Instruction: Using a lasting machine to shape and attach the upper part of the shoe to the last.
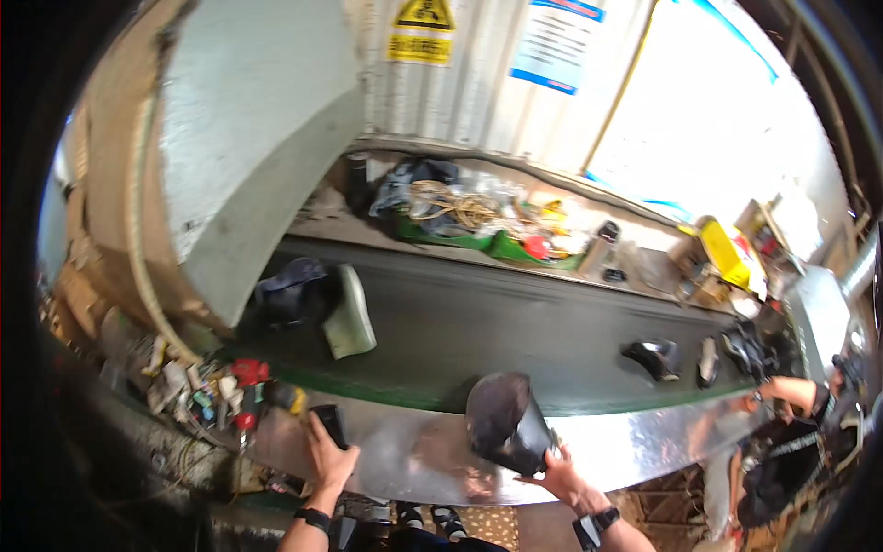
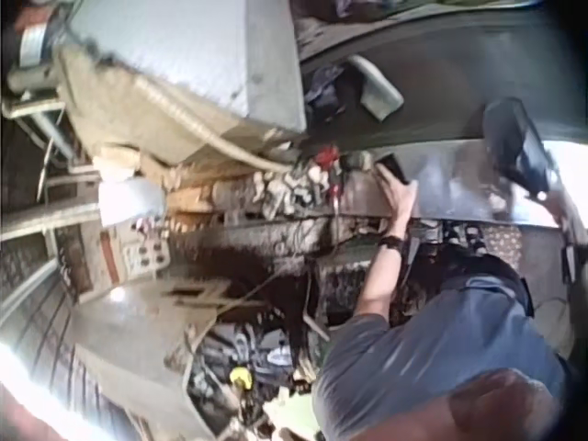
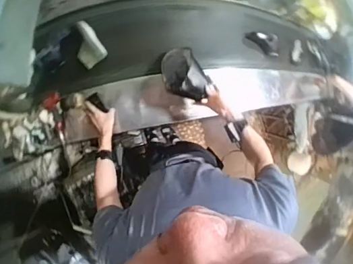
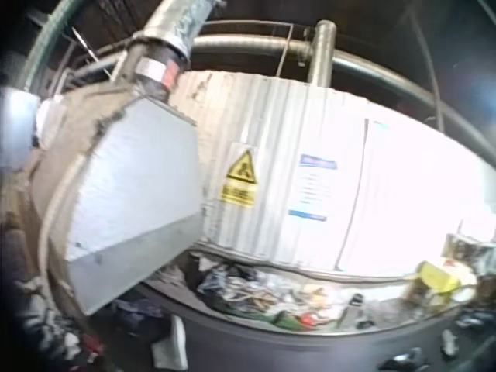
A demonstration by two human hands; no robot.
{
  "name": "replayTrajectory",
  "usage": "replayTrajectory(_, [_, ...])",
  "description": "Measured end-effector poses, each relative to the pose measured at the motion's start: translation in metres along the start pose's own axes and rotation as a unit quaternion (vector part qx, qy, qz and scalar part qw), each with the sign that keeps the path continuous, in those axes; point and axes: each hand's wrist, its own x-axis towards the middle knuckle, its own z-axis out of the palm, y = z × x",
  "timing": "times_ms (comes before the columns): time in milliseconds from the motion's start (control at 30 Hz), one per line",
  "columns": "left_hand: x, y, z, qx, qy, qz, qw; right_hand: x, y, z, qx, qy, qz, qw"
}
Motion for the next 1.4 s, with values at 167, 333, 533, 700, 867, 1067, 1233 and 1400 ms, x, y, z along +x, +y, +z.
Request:
replayTrajectory(167, [0.016, -0.017, 0.021, 0.046, 0.012, -0.032, 0.998, -0.125, 0.016, 0.001, -0.071, 0.099, 0.011, 0.993])
replayTrajectory(333, [0.021, -0.012, 0.024, 0.064, 0.025, -0.018, 0.997, -0.156, 0.063, -0.042, 0.014, 0.167, -0.072, 0.983])
replayTrajectory(533, [0.02, -0.015, 0.016, 0.074, 0.031, -0.012, 0.997, -0.15, 0.084, -0.062, 0.031, 0.207, -0.105, 0.972])
replayTrajectory(700, [0.008, -0.034, 0.02, -0.026, 0.073, 0.003, 0.997, -0.149, 0.077, -0.061, -0.012, 0.183, -0.127, 0.975])
replayTrajectory(867, [0.008, -0.02, 0.015, -0.005, 0.027, -0.071, 0.997, -0.139, 0.062, -0.028, 0.004, 0.157, -0.14, 0.978])
replayTrajectory(1067, [0.009, -0.015, 0.013, 0.017, 0.059, -0.023, 0.998, -0.128, 0.044, -0.009, -0.066, 0.157, -0.125, 0.977])
replayTrajectory(1233, [0.017, -0.016, 0.007, -0.093, 0.033, -0.041, 0.994, -0.127, 0.035, 0.013, -0.092, 0.169, -0.113, 0.975])
replayTrajectory(1400, [0.06, -0.114, 0.004, -0.289, 0.02, -0.186, 0.939, -0.127, 0.042, 0.006, -0.116, 0.148, -0.084, 0.979])
